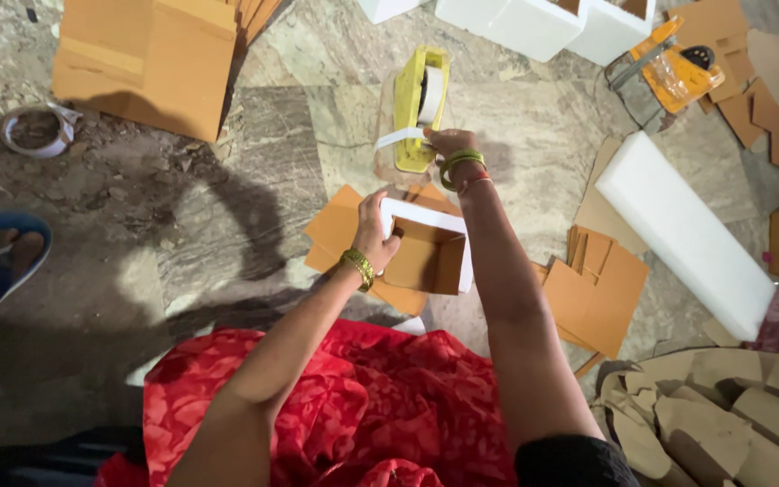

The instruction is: The person folds cardboard sheets into boxes and secures them by hand using tape from a dispenser.

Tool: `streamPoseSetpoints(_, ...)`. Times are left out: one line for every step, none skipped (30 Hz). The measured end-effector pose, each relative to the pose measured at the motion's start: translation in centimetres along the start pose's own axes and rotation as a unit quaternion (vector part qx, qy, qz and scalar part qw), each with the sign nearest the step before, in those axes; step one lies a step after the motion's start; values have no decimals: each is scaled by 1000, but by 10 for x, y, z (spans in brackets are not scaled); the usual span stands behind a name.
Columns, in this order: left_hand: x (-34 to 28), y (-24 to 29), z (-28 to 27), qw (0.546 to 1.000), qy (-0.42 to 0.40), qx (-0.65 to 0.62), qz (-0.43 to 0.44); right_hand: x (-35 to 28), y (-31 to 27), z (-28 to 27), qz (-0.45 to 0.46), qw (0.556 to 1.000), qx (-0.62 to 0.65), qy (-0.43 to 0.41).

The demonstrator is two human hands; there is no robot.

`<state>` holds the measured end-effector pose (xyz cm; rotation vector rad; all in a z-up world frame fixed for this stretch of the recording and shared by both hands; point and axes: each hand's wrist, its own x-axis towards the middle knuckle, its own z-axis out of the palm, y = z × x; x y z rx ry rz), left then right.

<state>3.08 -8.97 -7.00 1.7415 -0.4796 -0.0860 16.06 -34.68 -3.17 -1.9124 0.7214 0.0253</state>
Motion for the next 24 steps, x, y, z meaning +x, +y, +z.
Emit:
streamPoseSetpoints(0, -1, 0, 1000, 2, 0, 4, -9, 4, 0, -13, 1000, -2, 4)
streamPoseSetpoints(1, -2, 0, 1000, 4, 0, 8, -22, 14, -2, -48, 999, 1, 13)
streamPoseSetpoints(-1, -3, 1, 1000, 5, -1, 12, -38, 27, -3, -78, 997, 2, 20)
streamPoseSetpoints(-2, -4, 2, 1000, 3, -3, 10, -53, 42, -4, -134, 990, -5, 34)
streamPoseSetpoints(0, -5, 2, 1000, 3, -5, 7, -68, 56, 0, -85, 943, 320, -25)
streamPoseSetpoints(1, -5, 3, 1000, 4, -7, 5, -85, 69, 3, -24, 789, 608, -79)
streamPoseSetpoints(2, -6, 4, 1000, 6, -8, 1, -117, 89, -1, 17, 846, 529, -67)
streamPoseSetpoints(2, -6, 6, 1000, 7, -10, -2, -156, 109, -3, 60, 893, 443, -56)
streamPoseSetpoints(2, -7, 7, 1000, 9, -9, -4, -182, 118, 3, 35, 920, 385, -71)
streamPoseSetpoints(0, -8, 7, 1000, 12, -17, 4, -201, 123, 9, 11, 942, 324, -86)
streamPoseSetpoints(0, -9, 7, 999, 15, -25, 14, -208, 122, 12, 74, 921, 369, -98)
streamPoseSetpoints(1, -10, 8, 999, 18, -32, 24, -213, 122, 14, 136, 895, 411, -110)
streamPoseSetpoints(2, -11, 9, 999, 23, -21, 29, -217, 124, 16, 197, 862, 451, -123)
streamPoseSetpoints(4, -11, 10, 999, 27, -9, 34, -223, 129, 23, 143, 899, 399, -111)
streamPoseSetpoints(4, -12, 11, 999, 31, 1, 38, -229, 135, 29, 89, 930, 345, -96)
streamPoseSetpoints(3, -11, 11, 999, 27, 0, 30, -229, 142, 34, 34, 954, 287, -81)
streamPoseSetpoints(2, -11, 9, 999, 25, 0, 23, -223, 146, 36, 92, 927, 353, -92)
streamPoseSetpoints(2, -9, 8, 1000, 23, -1, 16, -217, 150, 37, 149, 891, 416, -102)
streamPoseSetpoints(3, -7, 8, 1000, 24, -2, 20, -210, 153, 39, 204, 848, 475, -115)
streamPoseSetpoints(5, -6, 7, 999, 26, -3, 24, -204, 157, 44, 180, 854, 479, -100)
streamPoseSetpoints(3, -5, 7, 999, 26, -4, 23, -205, 164, 54, 161, 857, 482, -85)
streamPoseSetpoints(2, -4, 7, 999, 28, -5, 25, -204, 170, 64, 141, 860, 485, -70)
streamPoseSetpoints(2, -3, 6, 999, 29, -5, 26, -198, 174, 74, 127, 881, 454, -31)
streamPoseSetpoints(2, -2, 5, 999, 31, -5, 28, -188, 176, 84, 112, 900, 421, 8)
